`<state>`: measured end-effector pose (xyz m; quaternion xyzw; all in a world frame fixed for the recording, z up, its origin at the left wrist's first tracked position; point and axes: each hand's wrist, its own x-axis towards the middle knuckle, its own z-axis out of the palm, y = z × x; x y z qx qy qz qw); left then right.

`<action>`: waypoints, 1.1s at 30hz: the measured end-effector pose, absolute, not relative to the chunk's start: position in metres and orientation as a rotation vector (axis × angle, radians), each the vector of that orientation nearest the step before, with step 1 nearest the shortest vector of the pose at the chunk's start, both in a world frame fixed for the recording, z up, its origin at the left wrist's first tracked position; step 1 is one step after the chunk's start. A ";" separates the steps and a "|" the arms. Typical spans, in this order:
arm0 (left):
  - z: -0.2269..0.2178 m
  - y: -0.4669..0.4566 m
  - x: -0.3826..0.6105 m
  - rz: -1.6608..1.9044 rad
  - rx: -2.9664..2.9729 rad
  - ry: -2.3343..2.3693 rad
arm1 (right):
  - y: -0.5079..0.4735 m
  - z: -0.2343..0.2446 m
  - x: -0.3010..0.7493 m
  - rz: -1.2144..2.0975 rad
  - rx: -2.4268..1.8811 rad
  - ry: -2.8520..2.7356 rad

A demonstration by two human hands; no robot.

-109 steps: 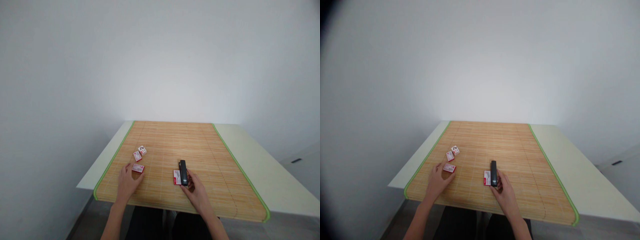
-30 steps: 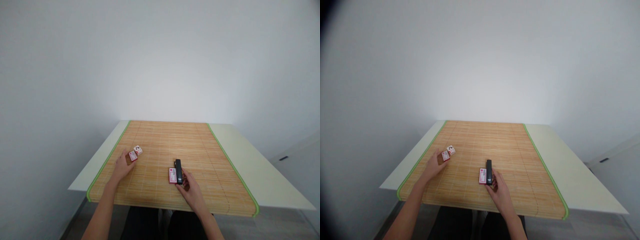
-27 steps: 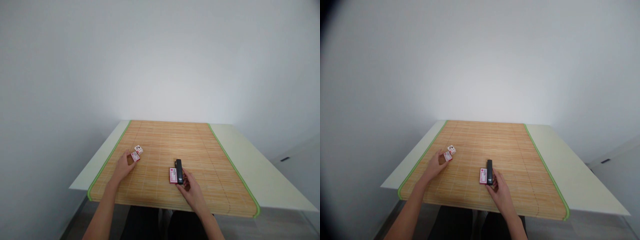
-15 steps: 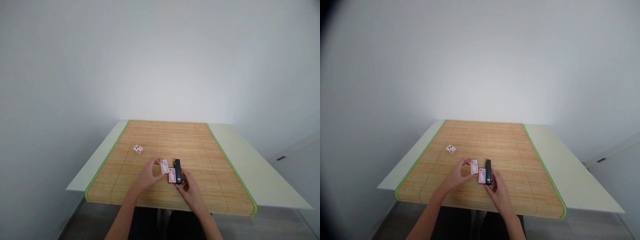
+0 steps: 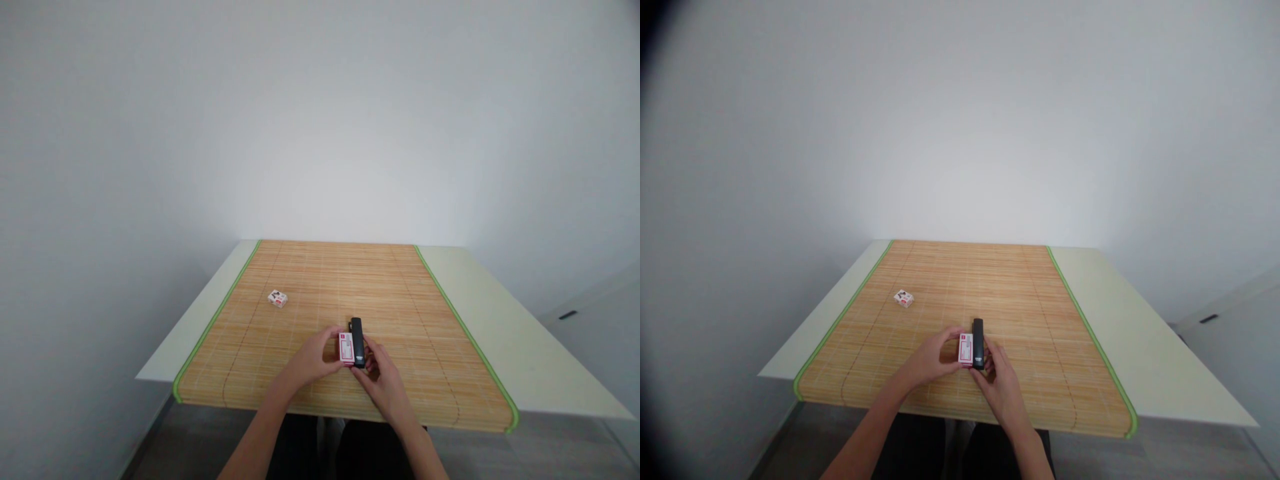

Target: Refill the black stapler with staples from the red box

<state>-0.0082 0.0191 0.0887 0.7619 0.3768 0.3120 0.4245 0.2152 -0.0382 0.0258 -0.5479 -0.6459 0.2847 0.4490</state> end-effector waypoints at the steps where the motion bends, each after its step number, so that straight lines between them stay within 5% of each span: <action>1: 0.087 0.019 -0.008 0.779 1.908 0.944 | -0.038 0.026 0.215 0.708 -1.360 -1.595; 15: 0.071 0.016 -0.018 0.800 1.852 1.021 | -0.038 0.022 0.215 0.702 -1.374 -1.576; 25: 0.053 0.107 -0.133 1.283 1.807 2.007 | -0.040 0.025 0.216 0.731 -1.340 -1.569; 33: 0.045 0.119 -0.122 1.088 1.840 1.728 | -0.039 0.025 0.215 0.686 -1.359 -1.578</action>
